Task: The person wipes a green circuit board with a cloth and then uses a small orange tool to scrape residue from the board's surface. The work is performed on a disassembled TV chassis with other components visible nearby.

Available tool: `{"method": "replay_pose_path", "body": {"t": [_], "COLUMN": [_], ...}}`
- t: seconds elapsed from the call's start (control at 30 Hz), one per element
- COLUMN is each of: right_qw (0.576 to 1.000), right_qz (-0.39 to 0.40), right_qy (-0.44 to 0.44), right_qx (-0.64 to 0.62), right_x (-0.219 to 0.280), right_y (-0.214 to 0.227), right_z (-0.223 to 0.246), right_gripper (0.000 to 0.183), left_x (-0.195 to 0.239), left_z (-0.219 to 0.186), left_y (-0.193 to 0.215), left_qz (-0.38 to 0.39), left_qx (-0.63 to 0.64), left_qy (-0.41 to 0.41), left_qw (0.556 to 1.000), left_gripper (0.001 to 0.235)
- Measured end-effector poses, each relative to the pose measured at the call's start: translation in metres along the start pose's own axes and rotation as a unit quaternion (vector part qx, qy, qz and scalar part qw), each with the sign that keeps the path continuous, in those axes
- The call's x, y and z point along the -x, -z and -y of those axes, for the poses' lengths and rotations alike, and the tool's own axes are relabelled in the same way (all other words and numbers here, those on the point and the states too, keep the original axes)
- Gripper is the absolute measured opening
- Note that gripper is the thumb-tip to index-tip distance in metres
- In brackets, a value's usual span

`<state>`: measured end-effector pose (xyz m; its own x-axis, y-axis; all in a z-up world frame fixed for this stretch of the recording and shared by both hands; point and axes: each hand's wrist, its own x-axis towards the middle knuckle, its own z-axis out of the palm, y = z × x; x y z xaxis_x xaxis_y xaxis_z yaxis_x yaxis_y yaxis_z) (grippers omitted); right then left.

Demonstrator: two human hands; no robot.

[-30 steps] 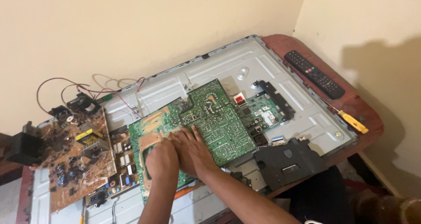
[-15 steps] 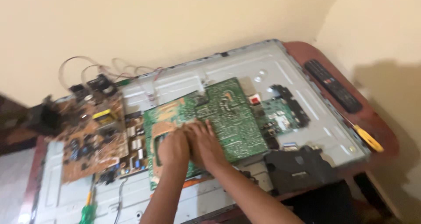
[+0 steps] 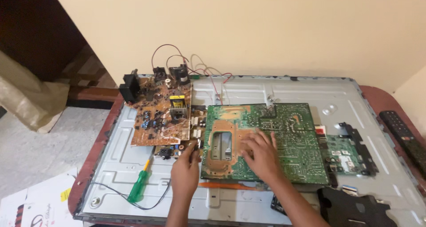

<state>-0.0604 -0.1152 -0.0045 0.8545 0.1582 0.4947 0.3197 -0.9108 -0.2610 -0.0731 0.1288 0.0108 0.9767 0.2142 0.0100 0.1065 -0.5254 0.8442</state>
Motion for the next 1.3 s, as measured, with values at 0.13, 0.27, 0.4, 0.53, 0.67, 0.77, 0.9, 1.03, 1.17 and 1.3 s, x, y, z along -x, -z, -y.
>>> {"method": "replay_pose_path", "body": {"t": [0.13,0.27,0.4,0.53,0.67,0.77,0.9,1.03,1.17,1.3], "right_qw": [0.987,0.977,0.982,0.954,0.931,0.91,0.879,0.84,0.777,0.828], "right_qz": [0.106,0.186,0.174,0.257,0.295,0.35,0.403,0.462,0.44,0.342], "right_qy": [-0.095,-0.02,-0.041,-0.134,-0.2,-0.214,-0.198,-0.179,-0.241,-0.319], "right_qx": [-0.069,-0.102,-0.054,-0.083,-0.079,-0.065,-0.161,-0.223,-0.379,-0.31], "right_x": [0.038,0.082,0.092,0.086,0.093,0.101,0.119,0.125,0.103,0.054], "right_y": [0.004,-0.008,-0.015,-0.011,-0.012,-0.02,-0.024,0.009,0.074,0.105], "right_z": [0.036,0.074,0.09,0.091,0.085,0.073,0.044,0.017,0.018,0.019], "right_gripper": [0.02,0.022,0.046,0.028,0.029,0.034,0.034,0.014,0.018,0.037], "left_x": [0.002,0.009,0.017,0.026,0.03,0.028,0.028,0.028,0.026,0.029], "left_z": [0.019,0.036,0.044,0.048,0.046,0.04,0.038,0.038,0.038,0.042], "left_y": [0.005,-0.014,-0.025,-0.026,-0.029,-0.029,-0.028,-0.03,-0.029,-0.03], "left_qz": [-0.025,-0.053,-0.088,-0.082,-0.087,-0.069,-0.045,-0.056,-0.044,-0.057], "left_qx": [0.052,0.079,0.08,0.098,0.08,0.035,0.004,0.009,-0.006,-0.008], "left_qy": [0.036,0.032,-0.084,-0.094,-0.087,-0.073,-0.058,-0.068,-0.056,-0.075], "left_qw": [0.998,0.995,0.989,0.987,0.989,0.994,0.997,0.996,0.997,0.996], "left_gripper": [0.039,0.04,0.038,0.04,0.039,0.039,0.04,0.04,0.04,0.04]}}
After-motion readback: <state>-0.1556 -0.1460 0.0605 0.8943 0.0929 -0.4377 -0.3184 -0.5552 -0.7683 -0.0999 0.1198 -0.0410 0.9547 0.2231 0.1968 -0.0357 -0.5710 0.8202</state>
